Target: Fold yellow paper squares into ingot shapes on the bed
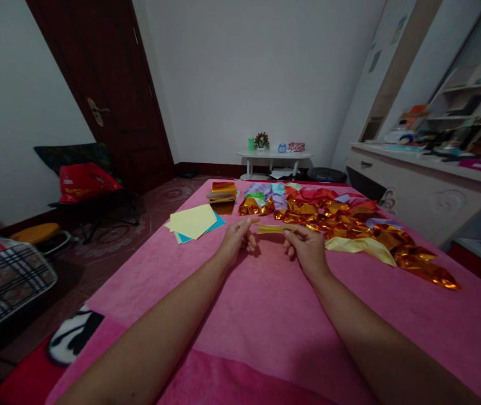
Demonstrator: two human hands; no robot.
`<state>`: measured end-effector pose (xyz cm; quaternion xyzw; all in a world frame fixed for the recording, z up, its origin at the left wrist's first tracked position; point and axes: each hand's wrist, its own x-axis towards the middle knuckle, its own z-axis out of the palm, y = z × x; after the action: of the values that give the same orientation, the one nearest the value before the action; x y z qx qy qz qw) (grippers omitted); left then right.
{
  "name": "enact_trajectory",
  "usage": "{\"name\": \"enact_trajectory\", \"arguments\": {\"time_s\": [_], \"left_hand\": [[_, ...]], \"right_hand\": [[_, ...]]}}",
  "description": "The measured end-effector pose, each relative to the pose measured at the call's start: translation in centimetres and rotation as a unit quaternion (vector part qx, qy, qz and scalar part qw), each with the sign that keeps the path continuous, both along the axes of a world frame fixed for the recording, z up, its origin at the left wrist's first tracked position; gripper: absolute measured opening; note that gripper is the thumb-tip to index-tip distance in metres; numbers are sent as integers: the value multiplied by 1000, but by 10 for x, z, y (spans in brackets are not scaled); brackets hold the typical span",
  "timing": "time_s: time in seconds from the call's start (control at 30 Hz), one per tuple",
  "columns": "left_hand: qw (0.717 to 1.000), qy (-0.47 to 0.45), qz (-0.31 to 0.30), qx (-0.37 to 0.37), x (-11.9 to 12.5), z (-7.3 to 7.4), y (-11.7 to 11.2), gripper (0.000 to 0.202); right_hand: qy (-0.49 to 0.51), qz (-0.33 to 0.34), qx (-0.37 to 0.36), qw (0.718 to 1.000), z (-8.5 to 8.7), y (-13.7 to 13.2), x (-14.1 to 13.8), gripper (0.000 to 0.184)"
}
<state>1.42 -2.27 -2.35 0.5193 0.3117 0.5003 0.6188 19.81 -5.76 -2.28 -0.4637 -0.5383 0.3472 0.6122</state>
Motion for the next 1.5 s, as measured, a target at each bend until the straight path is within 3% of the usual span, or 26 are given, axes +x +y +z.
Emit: {"name": "enact_trajectory", "arguments": {"time_s": [0.17, 0.37, 0.53, 0.67, 0.77, 0.93, 1.2, 1.37, 1.5], "left_hand": [[999, -24, -26, -20, 1, 1, -1, 61], [997, -68, 28, -2, 4, -2, 3, 48], [996, -76, 50, 4, 4, -8, 6, 46], [992, -73, 98, 5, 3, -13, 10, 42], [993, -60, 102, 10, 2, -12, 10, 42], [996, -19, 78, 32, 4, -4, 2, 35], [996, 14, 71, 50, 5, -3, 0, 30], [996, 22, 44, 78, 6, -2, -2, 44], [996, 22, 25, 83, 7, -3, -1, 49]], "right_hand": [[21, 29, 16, 999, 1, 0, 0, 25], [-2, 112, 3, 994, 1, -1, -5, 17], [-97, 121, 21, 988, 5, -4, -6, 8], [-176, 128, 58, 974, 8, -6, -6, 12], [-108, 127, 54, 985, 4, -2, -3, 24], [58, 79, -29, 995, -5, 6, 1, 38], [5, 82, 7, 997, -10, 8, 1, 23], [11, 47, 10, 999, -14, 12, 3, 27], [45, 63, 6, 997, -9, 8, 0, 43]]}}
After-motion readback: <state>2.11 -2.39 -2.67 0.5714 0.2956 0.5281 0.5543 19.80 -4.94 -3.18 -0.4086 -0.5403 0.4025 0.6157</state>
